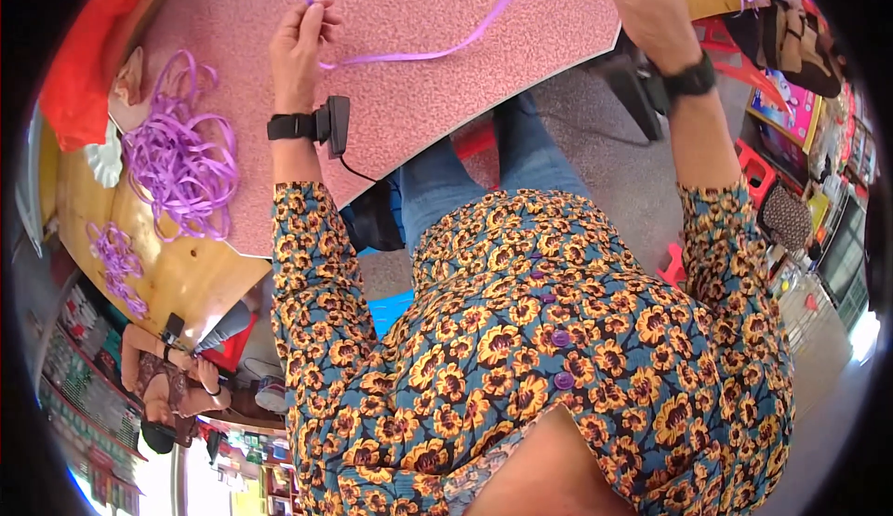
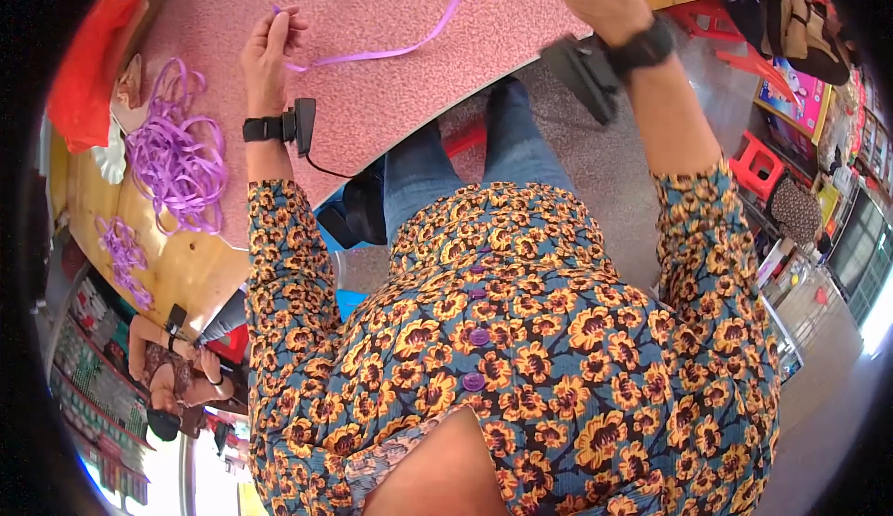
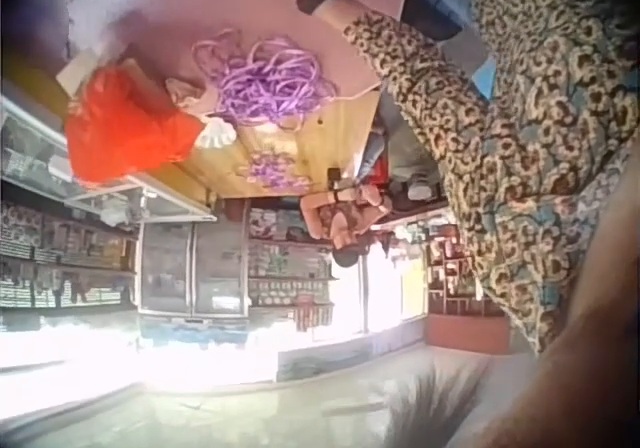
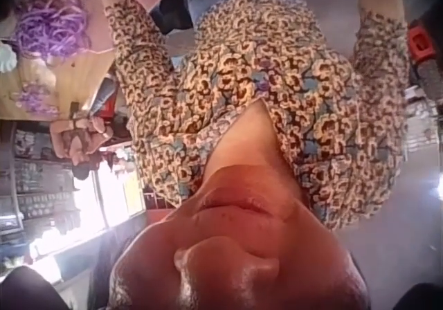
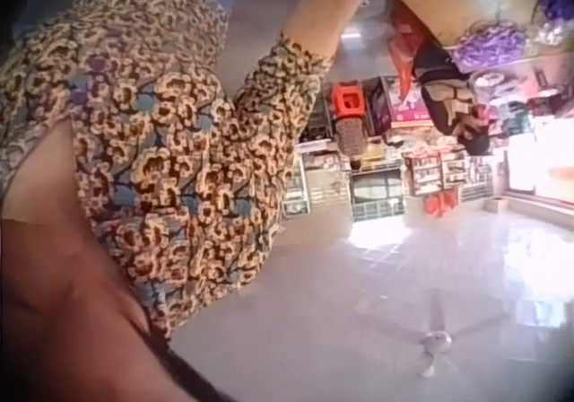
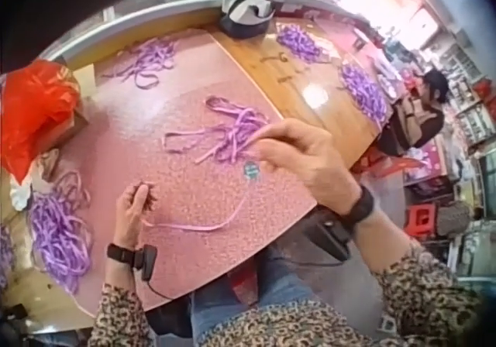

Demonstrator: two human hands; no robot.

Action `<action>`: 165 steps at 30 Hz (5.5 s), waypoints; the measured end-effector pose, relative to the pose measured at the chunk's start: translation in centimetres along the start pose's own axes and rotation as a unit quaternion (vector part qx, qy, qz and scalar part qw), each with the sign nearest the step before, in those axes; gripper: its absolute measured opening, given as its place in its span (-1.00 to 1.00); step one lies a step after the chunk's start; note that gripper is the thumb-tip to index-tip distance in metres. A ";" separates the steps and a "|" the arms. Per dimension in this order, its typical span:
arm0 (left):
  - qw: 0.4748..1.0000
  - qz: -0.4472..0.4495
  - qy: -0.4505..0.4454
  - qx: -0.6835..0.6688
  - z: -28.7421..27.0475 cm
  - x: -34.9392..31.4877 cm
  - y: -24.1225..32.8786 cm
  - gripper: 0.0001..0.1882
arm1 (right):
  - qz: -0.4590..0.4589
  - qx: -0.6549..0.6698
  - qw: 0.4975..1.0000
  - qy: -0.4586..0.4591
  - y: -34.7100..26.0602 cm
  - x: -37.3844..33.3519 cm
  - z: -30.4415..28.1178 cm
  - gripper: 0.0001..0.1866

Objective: The person picks up a purple ribbon and threads it through a small purple plastic piece by hand. They then repeat the process with a second ribbon and plastic piece.

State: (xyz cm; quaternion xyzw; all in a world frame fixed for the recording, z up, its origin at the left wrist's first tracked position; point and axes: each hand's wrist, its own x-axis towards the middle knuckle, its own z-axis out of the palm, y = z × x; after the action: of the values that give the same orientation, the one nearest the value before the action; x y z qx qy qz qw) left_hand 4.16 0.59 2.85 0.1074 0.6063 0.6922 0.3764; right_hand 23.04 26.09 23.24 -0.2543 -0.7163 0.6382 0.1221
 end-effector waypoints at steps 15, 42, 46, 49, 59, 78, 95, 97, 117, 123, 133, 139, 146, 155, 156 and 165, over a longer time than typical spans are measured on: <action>0.975 0.056 -0.036 0.213 -8.4 -3.7 -3.8 -0.82 | 0.070 0.056 0.918 -0.386 7.0 -5.7 0.5 -0.87; 0.857 0.210 -0.010 0.471 0.1 -3.2 -1.8 -0.86 | 0.281 0.002 0.951 -0.131 46.3 -4.5 3.0 -0.42; 0.844 0.220 0.000 0.490 0.4 -3.3 -2.5 -0.86 | 0.242 -0.003 0.961 -0.135 46.9 -3.0 2.4 -0.42; 0.853 0.211 0.003 0.478 -0.1 -3.8 -2.6 -0.87 | 0.230 -0.009 0.964 -0.130 46.4 -3.1 2.3 -0.42; 0.868 0.219 -0.005 0.446 -0.3 -3.0 -2.6 -0.82 | 0.168 -0.053 0.978 -0.109 43.4 -2.8 1.7 -0.44; 0.929 0.250 -0.014 0.271 -2.9 -1.8 -4.3 -0.73 | 0.364 -0.032 0.901 -0.233 42.2 -9.9 4.1 -0.70; 0.940 0.248 -0.063 0.225 -6.9 -0.5 -3.8 -0.79 | 0.193 -0.037 0.970 -0.140 32.6 -10.0 2.9 -0.67; 0.940 0.253 -0.078 0.215 -7.7 -0.1 -4.1 -0.79 | 0.098 -0.119 0.980 -0.129 33.0 -9.7 3.3 -0.68; 0.930 0.254 -0.048 0.262 -7.5 0.0 -3.6 -0.77 | -0.414 -0.135 0.734 -0.521 19.2 -20.7 21.6 -0.65; 0.949 0.230 -0.065 0.206 -8.2 0.6 -4.4 -0.77 | -0.458 -0.011 0.651 -0.605 14.8 -21.7 20.3 -0.77; 0.925 0.260 -0.090 0.261 -6.9 0.4 -3.4 -0.75 | -0.379 -0.193 0.728 -0.537 9.8 -24.0 10.5 -0.78; 0.934 0.240 -0.097 0.244 -8.0 0.6 -3.8 -0.75 | -0.167 -0.323 0.783 -0.504 11.0 -26.0 8.7 -0.59; 0.929 0.244 -0.098 0.259 -5.8 0.5 -1.8 -0.74 | 0.055 -0.368 0.813 -0.448 13.2 -26.4 7.1 -0.62; 0.930 0.259 -0.048 0.255 -2.1 -0.2 -2.0 -0.69 | -0.087 -0.460 0.827 -0.311 12.7 -24.8 2.6 -0.76; 0.925 0.263 -0.054 0.268 -1.5 -0.1 -1.8 -0.68 | -0.101 -0.445 0.838 -0.298 12.3 -23.7 1.7 -0.77; 0.942 0.229 -0.114 0.216 -1.6 -0.2 -1.7 -0.74 | -0.134 -0.352 0.904 -0.202 11.3 -12.5 2.4 -0.76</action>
State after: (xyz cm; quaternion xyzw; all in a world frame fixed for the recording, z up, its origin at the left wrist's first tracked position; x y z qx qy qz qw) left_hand 3.99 -0.77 1.00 0.4001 0.6532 0.5955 0.2421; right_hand 34.67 18.20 13.73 -0.0480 -0.9310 0.3599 -0.0377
